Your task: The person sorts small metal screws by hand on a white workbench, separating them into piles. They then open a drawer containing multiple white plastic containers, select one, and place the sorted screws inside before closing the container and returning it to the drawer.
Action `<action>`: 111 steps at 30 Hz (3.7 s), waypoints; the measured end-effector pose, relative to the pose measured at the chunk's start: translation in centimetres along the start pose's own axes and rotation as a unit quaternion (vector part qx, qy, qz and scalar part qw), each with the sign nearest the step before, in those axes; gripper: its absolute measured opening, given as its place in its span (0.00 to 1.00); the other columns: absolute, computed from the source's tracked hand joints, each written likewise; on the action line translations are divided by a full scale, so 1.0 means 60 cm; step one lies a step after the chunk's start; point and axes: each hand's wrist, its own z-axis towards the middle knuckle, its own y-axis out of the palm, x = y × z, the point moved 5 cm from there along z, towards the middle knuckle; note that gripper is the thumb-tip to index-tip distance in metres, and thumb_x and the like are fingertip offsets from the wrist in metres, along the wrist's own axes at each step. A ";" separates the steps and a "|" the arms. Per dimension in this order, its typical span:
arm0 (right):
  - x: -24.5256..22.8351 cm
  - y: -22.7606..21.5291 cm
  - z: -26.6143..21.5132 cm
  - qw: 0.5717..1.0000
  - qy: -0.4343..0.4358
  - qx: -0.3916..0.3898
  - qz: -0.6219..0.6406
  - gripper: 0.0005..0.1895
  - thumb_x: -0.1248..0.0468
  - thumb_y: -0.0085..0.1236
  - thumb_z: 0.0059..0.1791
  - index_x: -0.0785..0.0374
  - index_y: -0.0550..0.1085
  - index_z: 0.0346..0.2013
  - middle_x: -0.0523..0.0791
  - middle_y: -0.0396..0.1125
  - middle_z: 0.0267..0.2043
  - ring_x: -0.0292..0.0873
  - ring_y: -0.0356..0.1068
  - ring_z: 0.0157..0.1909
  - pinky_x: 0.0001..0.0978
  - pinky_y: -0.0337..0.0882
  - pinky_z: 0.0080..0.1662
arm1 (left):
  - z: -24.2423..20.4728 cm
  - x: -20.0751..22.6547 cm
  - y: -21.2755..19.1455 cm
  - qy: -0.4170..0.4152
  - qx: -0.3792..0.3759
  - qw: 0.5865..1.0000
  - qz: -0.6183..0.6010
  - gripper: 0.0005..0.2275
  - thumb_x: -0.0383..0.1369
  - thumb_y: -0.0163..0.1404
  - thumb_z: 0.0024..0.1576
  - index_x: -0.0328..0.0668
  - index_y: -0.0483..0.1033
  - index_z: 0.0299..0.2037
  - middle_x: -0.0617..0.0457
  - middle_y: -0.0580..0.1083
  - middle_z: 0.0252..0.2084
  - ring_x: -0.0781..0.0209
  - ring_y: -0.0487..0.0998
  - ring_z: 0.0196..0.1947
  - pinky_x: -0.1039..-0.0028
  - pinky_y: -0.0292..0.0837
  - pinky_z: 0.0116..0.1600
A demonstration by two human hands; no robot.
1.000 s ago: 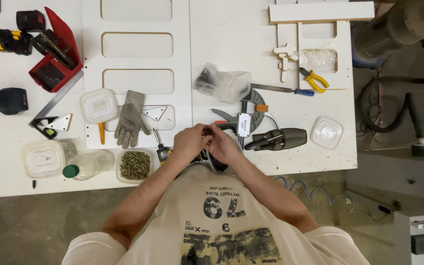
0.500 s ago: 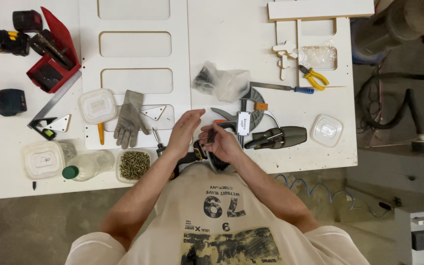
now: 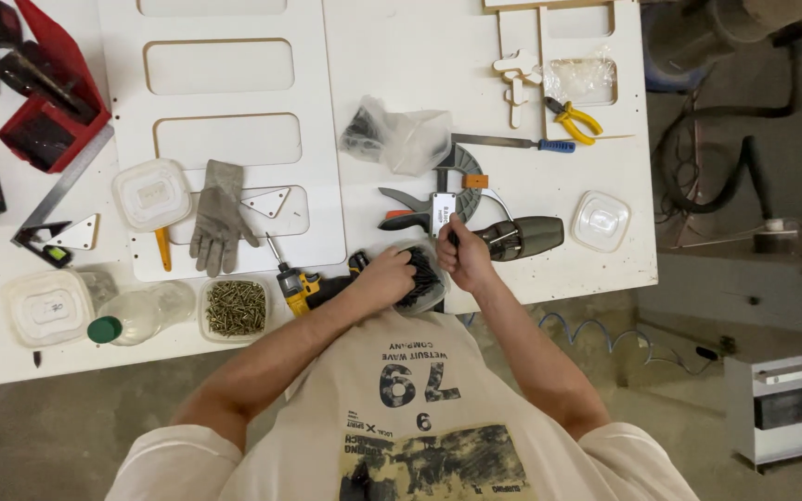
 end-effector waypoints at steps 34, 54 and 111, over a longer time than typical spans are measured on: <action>-0.167 0.092 0.233 0.998 -0.036 -0.033 -0.025 0.11 0.63 0.51 0.54 0.66 0.71 0.48 0.48 0.69 0.36 0.45 0.75 0.40 0.39 0.80 0.45 | -0.078 0.080 -0.186 -0.272 0.230 0.925 0.134 0.08 0.39 0.54 0.61 0.50 0.84 0.44 0.50 0.82 0.32 0.48 0.83 0.38 0.62 0.78 0.43; 0.029 -0.064 -0.046 0.983 -0.088 0.079 -0.142 0.11 0.66 0.52 0.55 0.72 0.75 0.47 0.54 0.74 0.35 0.45 0.78 0.32 0.33 0.81 0.33 | 0.008 -0.032 0.051 0.262 -0.029 0.837 0.479 0.03 0.32 0.56 0.57 0.46 0.82 0.36 0.51 0.78 0.36 0.56 0.77 0.37 0.68 0.70 0.45; 0.021 0.156 -0.002 0.980 0.036 -0.157 0.121 0.29 0.47 0.46 0.53 0.65 0.72 0.60 0.60 0.69 0.60 0.56 0.71 0.61 0.54 0.69 0.65 | -0.012 -0.028 -0.237 -0.202 0.116 0.890 0.392 0.10 0.32 0.52 0.62 0.40 0.80 0.50 0.46 0.77 0.44 0.46 0.80 0.46 0.60 0.80 0.45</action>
